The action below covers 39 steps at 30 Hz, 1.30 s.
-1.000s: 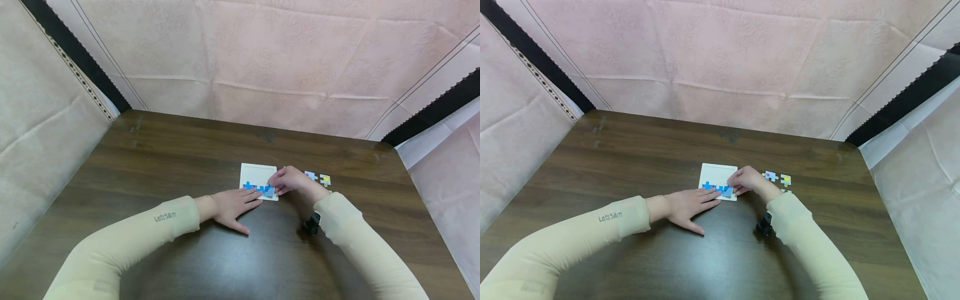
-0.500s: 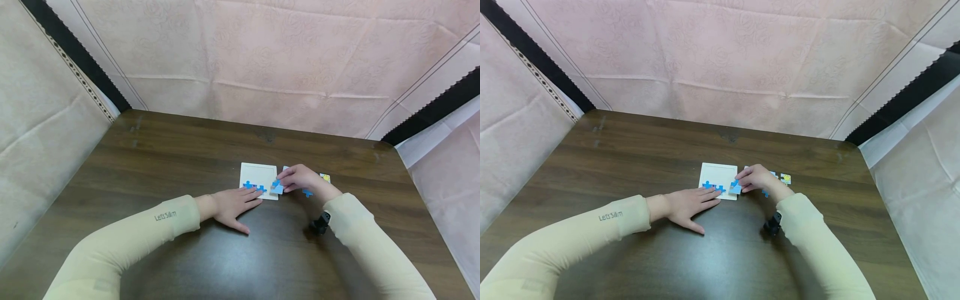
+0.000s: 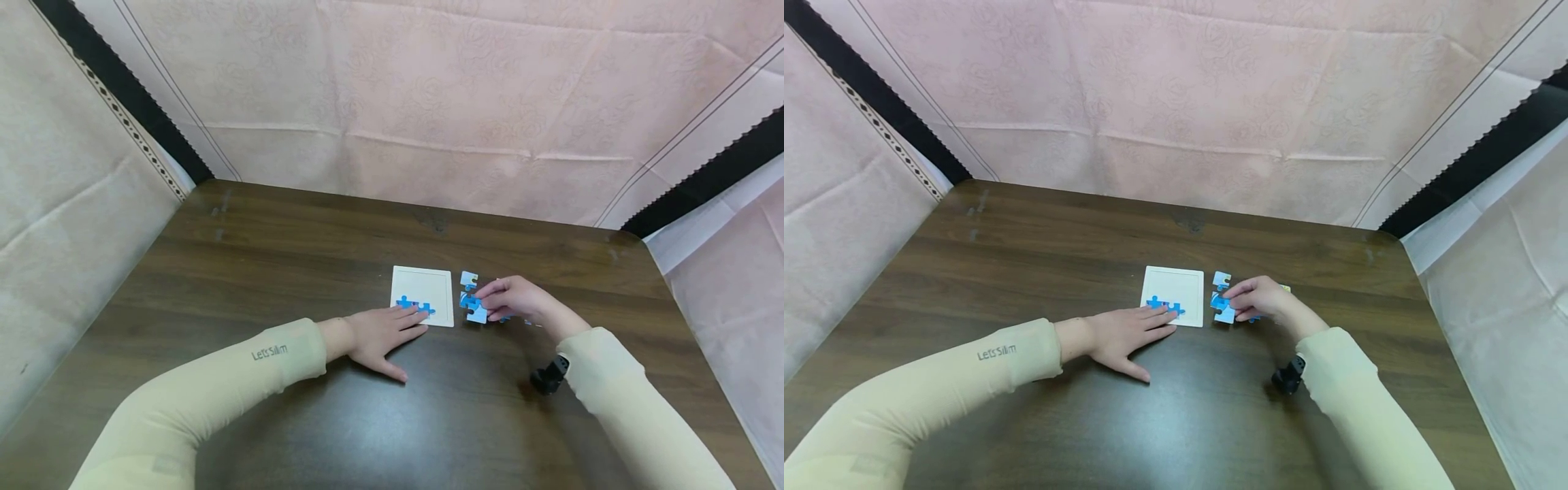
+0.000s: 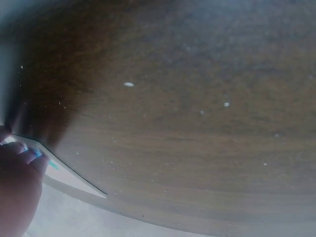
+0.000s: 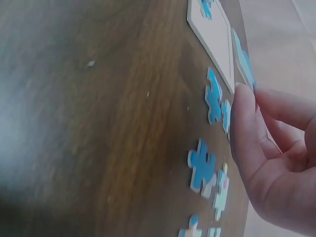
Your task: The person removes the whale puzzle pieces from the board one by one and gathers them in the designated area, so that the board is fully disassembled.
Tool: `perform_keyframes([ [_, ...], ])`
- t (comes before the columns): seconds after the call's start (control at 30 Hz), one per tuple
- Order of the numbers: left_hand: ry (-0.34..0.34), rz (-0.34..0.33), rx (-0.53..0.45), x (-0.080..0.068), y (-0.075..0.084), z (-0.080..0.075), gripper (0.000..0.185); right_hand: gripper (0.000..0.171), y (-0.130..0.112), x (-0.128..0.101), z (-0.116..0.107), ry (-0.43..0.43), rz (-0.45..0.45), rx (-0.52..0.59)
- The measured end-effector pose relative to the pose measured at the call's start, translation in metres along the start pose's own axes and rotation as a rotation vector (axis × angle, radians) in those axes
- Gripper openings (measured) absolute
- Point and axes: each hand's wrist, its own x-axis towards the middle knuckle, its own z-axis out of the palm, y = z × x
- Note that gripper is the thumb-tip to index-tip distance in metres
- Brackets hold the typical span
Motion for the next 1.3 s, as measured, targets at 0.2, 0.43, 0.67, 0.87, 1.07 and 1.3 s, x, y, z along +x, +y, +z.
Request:
perform_keyframes([
  [0.2,-0.001,0.002,0.005,0.000,0.001,0.000,0.088,0.041,0.011,-0.008,-0.008,-0.001,-0.004,0.017],
  [0.43,-0.005,-0.003,0.009,0.000,0.002,0.001,0.088,0.041,0.025,-0.020,-0.017,-0.008,-0.001,0.042],
  [0.67,0.014,0.004,0.035,-0.001,0.002,0.001,0.088,0.040,0.037,-0.030,-0.025,-0.036,-0.011,0.055],
  [0.87,0.020,0.005,0.033,-0.002,0.002,0.001,0.088,0.041,0.045,-0.038,-0.031,-0.045,-0.011,0.055],
  [1.07,0.019,0.009,0.021,0.000,0.001,0.001,0.088,0.037,0.056,-0.046,-0.040,-0.057,-0.005,0.062],
  [1.3,0.015,0.009,0.020,-0.001,0.001,0.001,0.088,0.022,0.069,-0.054,-0.050,-0.069,0.014,0.088],
])
